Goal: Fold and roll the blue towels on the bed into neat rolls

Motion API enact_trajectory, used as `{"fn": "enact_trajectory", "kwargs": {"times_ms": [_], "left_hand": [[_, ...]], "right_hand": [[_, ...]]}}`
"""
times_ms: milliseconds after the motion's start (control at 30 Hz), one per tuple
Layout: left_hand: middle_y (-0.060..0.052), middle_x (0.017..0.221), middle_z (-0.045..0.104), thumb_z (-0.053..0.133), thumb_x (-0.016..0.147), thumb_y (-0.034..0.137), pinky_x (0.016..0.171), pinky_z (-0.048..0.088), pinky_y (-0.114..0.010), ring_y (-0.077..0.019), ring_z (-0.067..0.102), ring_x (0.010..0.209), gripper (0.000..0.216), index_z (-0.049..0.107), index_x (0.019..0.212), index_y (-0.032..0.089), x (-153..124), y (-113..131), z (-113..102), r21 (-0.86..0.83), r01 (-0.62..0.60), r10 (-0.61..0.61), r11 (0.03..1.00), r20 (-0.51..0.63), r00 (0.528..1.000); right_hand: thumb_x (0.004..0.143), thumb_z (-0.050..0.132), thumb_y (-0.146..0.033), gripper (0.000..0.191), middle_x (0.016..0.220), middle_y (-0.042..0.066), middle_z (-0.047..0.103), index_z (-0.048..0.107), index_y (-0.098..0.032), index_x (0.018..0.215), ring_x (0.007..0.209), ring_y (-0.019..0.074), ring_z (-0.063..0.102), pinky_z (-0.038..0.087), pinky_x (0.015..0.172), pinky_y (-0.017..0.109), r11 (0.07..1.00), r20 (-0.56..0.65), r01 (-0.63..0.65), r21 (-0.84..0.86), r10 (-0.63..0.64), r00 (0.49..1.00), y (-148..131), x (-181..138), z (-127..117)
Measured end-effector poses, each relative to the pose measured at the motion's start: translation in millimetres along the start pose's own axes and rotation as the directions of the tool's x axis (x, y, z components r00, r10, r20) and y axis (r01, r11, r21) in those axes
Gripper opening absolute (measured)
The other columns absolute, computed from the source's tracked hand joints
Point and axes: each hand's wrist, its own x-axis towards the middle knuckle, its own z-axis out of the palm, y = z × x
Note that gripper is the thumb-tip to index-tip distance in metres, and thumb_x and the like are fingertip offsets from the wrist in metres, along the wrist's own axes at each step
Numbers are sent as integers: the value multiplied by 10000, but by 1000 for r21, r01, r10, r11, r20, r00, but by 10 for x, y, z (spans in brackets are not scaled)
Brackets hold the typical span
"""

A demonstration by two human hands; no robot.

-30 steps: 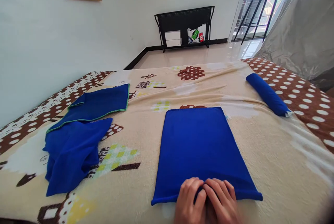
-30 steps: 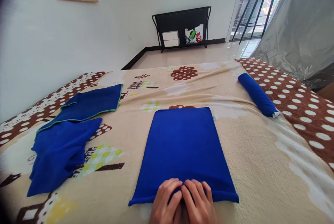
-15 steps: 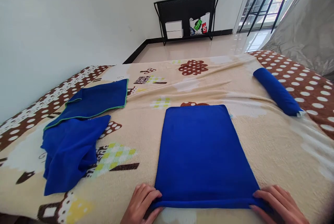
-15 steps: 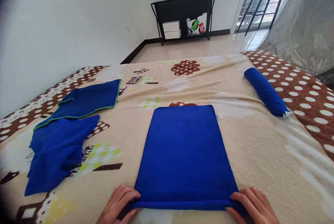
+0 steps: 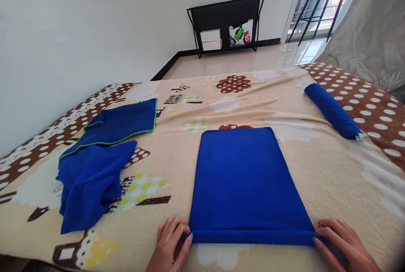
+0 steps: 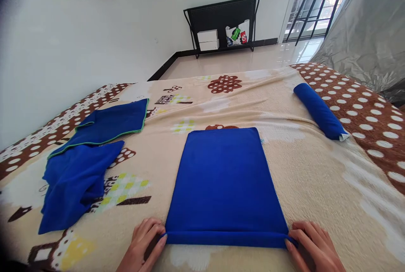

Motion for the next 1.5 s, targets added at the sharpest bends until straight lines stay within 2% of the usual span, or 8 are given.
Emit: {"fn": "enact_trajectory", "kwargs": {"times_ms": [167, 267, 467, 733, 967, 1167, 1333, 1500], "left_hand": [[-57, 965, 617, 505, 919, 224, 862, 385, -391, -232, 565, 944, 90, 587, 955, 227, -35, 118, 337, 177, 142, -82, 974, -310, 947], [-73, 987, 610, 549, 880, 145, 863, 353, -418, -241, 566, 933, 149, 642, 941, 244, -55, 178, 448, 274, 123, 3, 954, -420, 907], [-74, 967, 646, 566, 872, 119, 874, 342, -423, -238, 590, 930, 196, 707, 916, 247, -90, 213, 386, 306, 54, 95, 951, -453, 887], [-118, 1032, 647, 654, 839, 512, 910, 310, -477, -311, 577, 1002, 292, 689, 858, 223, -3, 404, 405, 418, 195, -16, 888, -395, 919], [-110, 1034, 634, 653, 845, 431, 902, 319, -470, -302, 574, 993, 208, 653, 832, 224, 17, 451, 451, 426, 205, -21, 881, -398, 917], [-107, 1045, 634, 670, 833, 440, 883, 341, -478, -313, 578, 990, 219, 626, 823, 225, 20, 383, 494, 438, 214, -17, 873, -412, 911], [-82, 1041, 650, 612, 920, 250, 895, 386, -408, -239, 603, 1001, 58, 663, 940, 234, -48, 254, 362, 330, 73, 86, 941, -441, 894], [-71, 1135, 725, 444, 938, 92, 1035, 419, -356, -200, 597, 1219, 457, 536, 1377, 179, 18, 554, 420, 328, -345, 452, 880, -352, 820]], "right_hand": [[868, 628, -425, 235, 995, 87, 652, 654, -219, 977, 876, 236, 618, 444, 785, 389, 976, -272, -147, -161, 99, 957, -226, 59, 178], [872, 608, -280, 172, 1005, 65, 681, 692, -256, 1020, 817, 207, 619, 397, 780, 380, 962, -328, -67, -264, -24, 944, -349, 51, 198], [857, 599, -287, 287, 1073, -35, 728, 688, -298, 1129, 925, 168, 642, 370, 855, 352, 966, -177, 147, -212, -186, 967, -324, 91, 24], [803, 662, -639, 412, 973, 42, 711, 673, -237, 895, 904, 288, 616, 341, 841, 480, 916, -210, -148, -372, 72, 975, -693, 339, 26], [924, 588, -419, 224, 1015, 79, 692, 709, -251, 1011, 866, 250, 588, 359, 813, 440, 925, -326, -211, -315, 104, 940, -884, 452, 66], [924, 476, -148, 391, 1410, 71, 569, 630, -177, 1282, 1305, 208, 501, 369, 1046, 357, 959, -240, 276, -68, -284, 928, -1804, 976, 381], [953, 484, -313, 521, 1522, 63, 454, 495, -127, 1440, 1415, 202, 384, 195, 1204, 362, 933, -53, 342, -111, -349, 935, -1979, 1126, 548], [914, 485, -253, 546, 1516, 61, 460, 488, -143, 1449, 1428, 203, 371, 131, 1235, 382, 929, -66, 352, -116, -360, 930, -1920, 1058, 633]]}}
